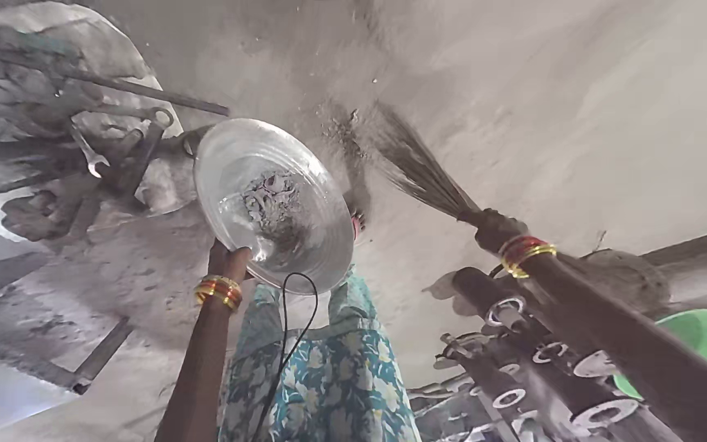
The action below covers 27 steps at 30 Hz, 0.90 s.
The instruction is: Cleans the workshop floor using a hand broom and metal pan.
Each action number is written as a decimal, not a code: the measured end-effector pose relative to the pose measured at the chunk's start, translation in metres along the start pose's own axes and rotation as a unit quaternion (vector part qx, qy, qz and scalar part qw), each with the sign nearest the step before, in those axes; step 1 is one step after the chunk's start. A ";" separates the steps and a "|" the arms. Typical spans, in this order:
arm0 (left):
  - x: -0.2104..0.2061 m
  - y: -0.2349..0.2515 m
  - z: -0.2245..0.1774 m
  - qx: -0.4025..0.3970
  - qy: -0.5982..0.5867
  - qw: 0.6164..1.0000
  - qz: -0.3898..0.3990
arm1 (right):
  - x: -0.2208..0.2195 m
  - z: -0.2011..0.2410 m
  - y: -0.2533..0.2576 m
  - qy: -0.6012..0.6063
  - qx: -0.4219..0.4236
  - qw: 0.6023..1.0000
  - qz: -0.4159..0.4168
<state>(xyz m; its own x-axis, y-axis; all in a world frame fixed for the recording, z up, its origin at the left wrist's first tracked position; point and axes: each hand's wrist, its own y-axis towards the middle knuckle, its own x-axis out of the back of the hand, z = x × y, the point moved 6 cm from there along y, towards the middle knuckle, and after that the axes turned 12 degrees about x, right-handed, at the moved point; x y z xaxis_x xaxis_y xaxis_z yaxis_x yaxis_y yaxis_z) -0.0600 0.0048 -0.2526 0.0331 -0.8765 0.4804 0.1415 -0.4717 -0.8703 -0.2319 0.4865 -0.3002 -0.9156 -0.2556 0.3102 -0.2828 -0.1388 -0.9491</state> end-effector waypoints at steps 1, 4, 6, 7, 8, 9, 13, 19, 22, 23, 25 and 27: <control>-0.004 -0.003 -0.004 -0.006 0.006 1.000 0.001 | -0.011 0.000 -0.002 0.058 -0.019 0.998 -0.014; -0.012 -0.012 -0.008 -0.009 0.007 1.000 0.010 | -0.030 0.038 0.015 0.217 -0.037 0.975 -0.023; -0.018 -0.017 -0.004 -0.001 0.005 1.000 0.009 | -0.047 0.078 0.042 0.294 -0.002 0.956 -0.016; -0.020 -0.016 -0.002 0.003 0.004 1.000 0.006 | -0.052 0.106 0.053 0.326 0.034 0.945 -0.010; -0.019 -0.014 -0.001 0.010 0.005 1.000 0.004 | -0.049 0.140 0.057 0.338 0.063 0.939 0.015; -0.017 -0.011 0.001 0.016 0.006 1.000 0.000 | -0.043 0.174 0.057 0.327 0.096 0.939 0.049; -0.012 -0.007 -0.001 0.026 0.017 0.999 -0.010 | -0.038 0.243 0.021 0.373 0.173 0.903 0.128; -0.014 0.000 0.000 0.034 -0.008 0.999 0.026 | -0.036 0.242 -0.070 0.512 0.164 0.823 0.181; -0.016 -0.005 0.001 0.054 -0.023 0.996 0.062 | -0.008 0.234 -0.098 0.447 0.145 0.877 0.096; -0.016 -0.006 0.003 0.061 -0.029 0.995 0.070 | 0.007 0.233 -0.093 0.405 0.153 0.900 0.049; -0.022 -0.007 0.008 0.086 -0.045 0.992 0.084 | 0.043 0.241 -0.060 0.314 0.179 0.932 -0.038; -0.027 -0.009 0.011 0.103 -0.075 0.987 0.099 | 0.073 0.265 0.002 0.235 0.215 0.945 -0.076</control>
<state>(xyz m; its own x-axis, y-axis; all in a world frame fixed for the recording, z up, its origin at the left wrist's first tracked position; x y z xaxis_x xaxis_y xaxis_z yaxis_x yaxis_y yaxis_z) -0.0514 0.0337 -0.2564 0.2236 -0.9183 0.3266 0.3152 -0.2489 -0.9158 -0.2238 0.2141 -0.2652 -0.9279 0.2381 0.2870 -0.3721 -0.5422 -0.7533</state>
